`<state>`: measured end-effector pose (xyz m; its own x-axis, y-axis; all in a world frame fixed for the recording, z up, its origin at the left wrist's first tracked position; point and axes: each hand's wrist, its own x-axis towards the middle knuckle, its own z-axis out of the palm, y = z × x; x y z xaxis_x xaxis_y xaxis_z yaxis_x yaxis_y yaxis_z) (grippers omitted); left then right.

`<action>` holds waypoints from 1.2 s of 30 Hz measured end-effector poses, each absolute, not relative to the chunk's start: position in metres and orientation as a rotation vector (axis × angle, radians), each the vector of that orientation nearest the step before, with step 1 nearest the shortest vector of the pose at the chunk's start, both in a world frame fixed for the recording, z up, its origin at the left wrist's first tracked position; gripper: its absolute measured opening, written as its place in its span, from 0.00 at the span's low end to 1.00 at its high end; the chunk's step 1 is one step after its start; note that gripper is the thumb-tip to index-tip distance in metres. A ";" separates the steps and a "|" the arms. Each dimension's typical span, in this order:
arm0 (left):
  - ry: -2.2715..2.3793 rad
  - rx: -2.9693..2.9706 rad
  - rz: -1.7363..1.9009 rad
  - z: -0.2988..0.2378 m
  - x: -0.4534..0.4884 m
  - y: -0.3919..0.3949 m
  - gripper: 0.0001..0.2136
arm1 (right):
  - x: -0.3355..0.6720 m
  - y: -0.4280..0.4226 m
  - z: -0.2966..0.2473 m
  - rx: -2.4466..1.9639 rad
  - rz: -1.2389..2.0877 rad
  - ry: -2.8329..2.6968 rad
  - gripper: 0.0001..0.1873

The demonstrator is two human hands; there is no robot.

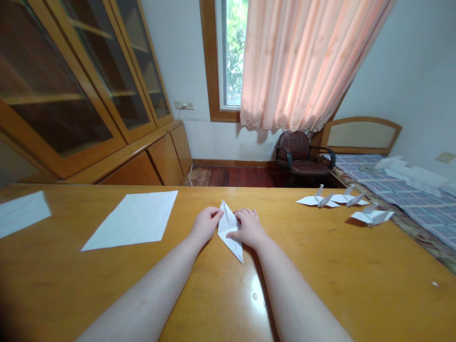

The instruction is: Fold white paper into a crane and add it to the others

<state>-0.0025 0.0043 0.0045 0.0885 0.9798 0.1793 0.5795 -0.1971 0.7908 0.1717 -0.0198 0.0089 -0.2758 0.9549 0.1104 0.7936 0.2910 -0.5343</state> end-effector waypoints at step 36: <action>1.399 1.523 1.030 0.008 -0.005 0.004 0.12 | 0.171 -0.022 0.012 -1.505 0.581 -2.228 0.32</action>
<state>-0.0049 0.0036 0.0078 0.0539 0.9975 0.0446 0.3388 -0.0603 0.9389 0.1710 -0.0217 0.0123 -0.3483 0.9334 0.0865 0.7723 0.3380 -0.5379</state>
